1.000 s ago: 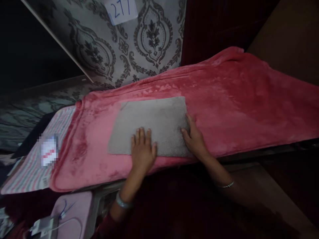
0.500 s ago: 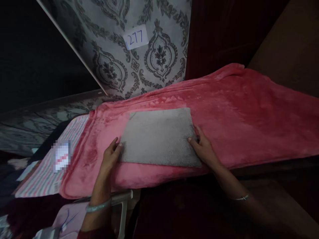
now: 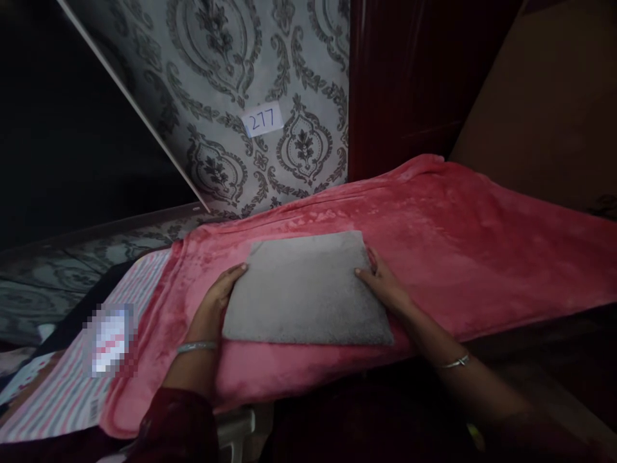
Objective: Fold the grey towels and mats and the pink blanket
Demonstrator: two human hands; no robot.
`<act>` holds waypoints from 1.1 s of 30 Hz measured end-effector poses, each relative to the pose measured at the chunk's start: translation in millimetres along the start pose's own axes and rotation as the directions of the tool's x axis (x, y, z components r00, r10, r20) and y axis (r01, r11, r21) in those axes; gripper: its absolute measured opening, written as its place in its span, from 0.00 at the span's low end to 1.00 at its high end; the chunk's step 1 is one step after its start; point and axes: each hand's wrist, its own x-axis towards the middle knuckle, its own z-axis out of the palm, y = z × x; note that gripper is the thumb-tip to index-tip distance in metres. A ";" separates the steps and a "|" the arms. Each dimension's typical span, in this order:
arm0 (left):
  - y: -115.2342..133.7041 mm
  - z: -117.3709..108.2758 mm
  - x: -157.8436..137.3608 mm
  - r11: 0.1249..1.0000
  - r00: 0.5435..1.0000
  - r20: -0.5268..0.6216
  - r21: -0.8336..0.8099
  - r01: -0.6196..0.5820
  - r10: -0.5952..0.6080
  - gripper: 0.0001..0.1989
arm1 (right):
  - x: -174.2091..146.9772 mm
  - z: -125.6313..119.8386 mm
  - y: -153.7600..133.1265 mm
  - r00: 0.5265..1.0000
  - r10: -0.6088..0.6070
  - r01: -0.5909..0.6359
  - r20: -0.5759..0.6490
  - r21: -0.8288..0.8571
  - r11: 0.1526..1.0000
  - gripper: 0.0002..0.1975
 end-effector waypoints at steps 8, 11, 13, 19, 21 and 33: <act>10.9 13.5 -7.8 0.998 0.997 -0.036 -0.005 -0.064 0.064 0.17 | 12.8 -3.5 -6.0 0.999 0.045 -0.042 0.025 -0.114 0.993 0.48; 21.8 16.3 -19.6 0.992 0.991 -0.066 -0.020 -0.121 0.119 0.19 | 25.8 -9.8 -25.3 0.997 0.016 -0.005 0.074 -0.140 0.990 0.48; 29.0 16.0 -30.2 0.986 0.984 -0.091 -0.040 -0.159 0.155 0.21 | 35.5 -15.9 -47.5 0.993 0.039 -0.023 0.113 -0.140 0.990 0.48; 35.1 10.8 -58.4 0.929 0.934 -0.162 -0.143 -0.342 0.319 0.32 | 63.7 -37.4 -108.5 0.974 -0.156 0.174 0.163 -0.103 0.979 0.48; 26.3 10.7 -57.6 0.924 0.930 -0.171 -0.155 -0.351 0.325 0.36 | 69.9 -39.5 -102.4 0.971 -0.169 0.186 0.169 -0.091 0.978 0.49; -45.4 6.6 -12.4 0.971 0.989 -0.116 -0.208 -0.117 0.094 0.30 | 61.6 -24.1 6.5 0.978 0.164 -0.165 0.132 0.001 0.986 0.41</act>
